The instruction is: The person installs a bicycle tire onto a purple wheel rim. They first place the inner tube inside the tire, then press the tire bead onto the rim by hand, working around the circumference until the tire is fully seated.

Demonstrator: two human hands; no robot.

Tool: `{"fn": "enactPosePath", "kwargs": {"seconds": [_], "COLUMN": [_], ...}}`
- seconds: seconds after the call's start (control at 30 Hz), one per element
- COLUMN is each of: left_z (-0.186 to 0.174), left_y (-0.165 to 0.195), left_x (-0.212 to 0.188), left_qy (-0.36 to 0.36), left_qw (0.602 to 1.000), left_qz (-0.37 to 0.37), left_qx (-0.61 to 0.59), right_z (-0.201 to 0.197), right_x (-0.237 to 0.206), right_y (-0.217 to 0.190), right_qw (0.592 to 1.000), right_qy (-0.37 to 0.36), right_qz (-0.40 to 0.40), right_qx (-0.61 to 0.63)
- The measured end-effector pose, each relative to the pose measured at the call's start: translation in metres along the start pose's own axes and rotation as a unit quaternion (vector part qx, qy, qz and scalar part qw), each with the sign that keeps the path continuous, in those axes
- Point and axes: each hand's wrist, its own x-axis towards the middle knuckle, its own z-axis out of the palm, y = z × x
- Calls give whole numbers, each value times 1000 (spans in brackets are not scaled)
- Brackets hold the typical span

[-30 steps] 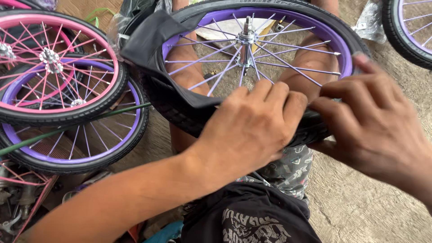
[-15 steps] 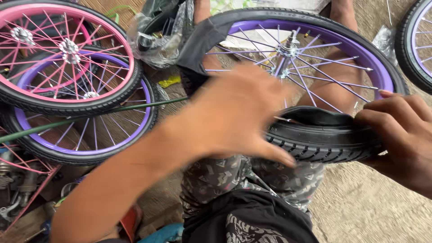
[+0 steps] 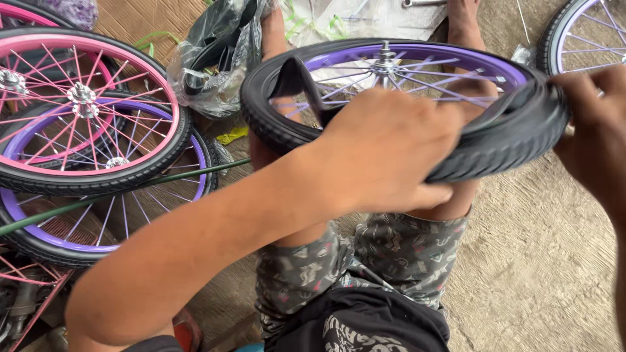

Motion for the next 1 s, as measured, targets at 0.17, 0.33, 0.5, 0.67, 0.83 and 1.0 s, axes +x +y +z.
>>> {"fn": "enactPosePath", "kwargs": {"seconds": [0.17,0.33,0.5,0.67,0.83,1.0], "left_z": [-10,15,62,71,59,51], "left_y": [26,62,105,132,170,213], "left_x": [30,0,-43,-66,-61,-60], "left_qy": [44,88,202,222,248,255], "left_qw": [993,943,860,821,854,898], "left_qz": [-60,-38,-50,5,63,101], "left_qx": [-91,-320,-467,-526,-453,-344], "right_z": [-19,-25,1,9,-26,-66], "right_x": [69,112,133,127,120,107], "right_y": [-15,-49,-99,-144,-180,-184], "right_qw": [970,860,892,917,932,935], "right_qy": [99,47,-27,-58,-77,-80], "right_qz": [-55,35,45,19,-20,-44], "right_qx": [216,506,449,393,354,343]}}
